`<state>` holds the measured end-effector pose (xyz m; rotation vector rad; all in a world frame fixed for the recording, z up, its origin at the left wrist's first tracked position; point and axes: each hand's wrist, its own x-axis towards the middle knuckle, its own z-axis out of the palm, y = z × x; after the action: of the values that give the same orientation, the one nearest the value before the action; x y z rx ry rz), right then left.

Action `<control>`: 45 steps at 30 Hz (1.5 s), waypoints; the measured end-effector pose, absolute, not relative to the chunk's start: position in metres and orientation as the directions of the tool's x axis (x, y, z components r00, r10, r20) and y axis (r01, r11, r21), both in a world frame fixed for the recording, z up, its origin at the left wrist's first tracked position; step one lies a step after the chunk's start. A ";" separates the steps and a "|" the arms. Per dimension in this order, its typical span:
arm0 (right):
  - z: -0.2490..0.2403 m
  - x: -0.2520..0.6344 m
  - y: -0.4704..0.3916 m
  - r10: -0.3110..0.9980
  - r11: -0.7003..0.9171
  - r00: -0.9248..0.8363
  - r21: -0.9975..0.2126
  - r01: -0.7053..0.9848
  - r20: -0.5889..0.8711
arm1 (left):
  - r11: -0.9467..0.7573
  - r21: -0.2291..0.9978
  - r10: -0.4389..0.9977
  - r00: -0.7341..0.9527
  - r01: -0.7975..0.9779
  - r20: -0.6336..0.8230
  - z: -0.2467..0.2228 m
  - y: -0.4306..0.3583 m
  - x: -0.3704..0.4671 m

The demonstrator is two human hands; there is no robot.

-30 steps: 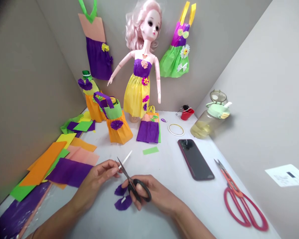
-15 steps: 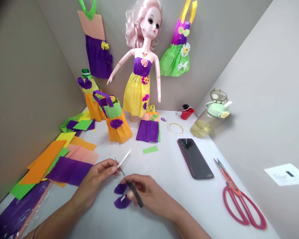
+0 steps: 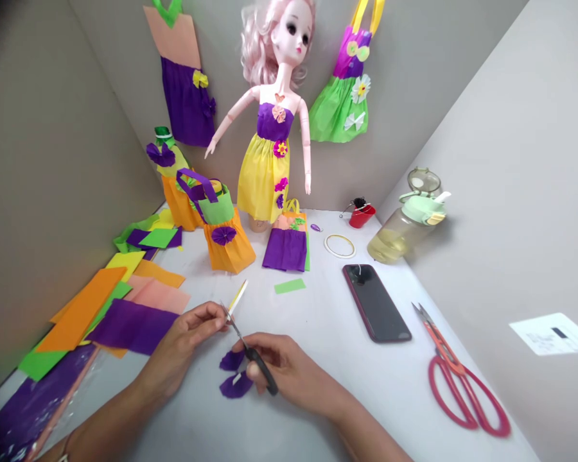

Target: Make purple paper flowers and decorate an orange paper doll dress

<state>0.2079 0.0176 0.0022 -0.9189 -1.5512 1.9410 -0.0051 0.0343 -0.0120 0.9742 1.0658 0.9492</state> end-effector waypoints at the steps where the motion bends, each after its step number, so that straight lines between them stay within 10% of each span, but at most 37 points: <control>1: 0.002 0.209 0.018 0.724 -0.244 -0.660 -0.970 0.022 -0.197 | 0.285 0.947 0.944 0.214 -0.146 -0.251 -0.012 0.035 -0.005; 17: 0.001 0.219 0.017 0.662 -0.319 -0.749 -0.908 -0.272 -0.008 | 0.234 0.948 0.955 0.233 -0.216 -0.183 -0.011 0.032 -0.003; 45: 0.004 0.229 0.025 0.612 -0.280 -0.779 -0.959 -0.046 -0.141 | 0.284 0.919 0.952 0.192 -0.274 -0.238 -0.006 0.033 -0.007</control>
<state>0.2290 0.0247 0.0044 -0.6995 -1.5507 2.1028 -0.0074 0.0326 -0.0059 0.8671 0.9933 1.0327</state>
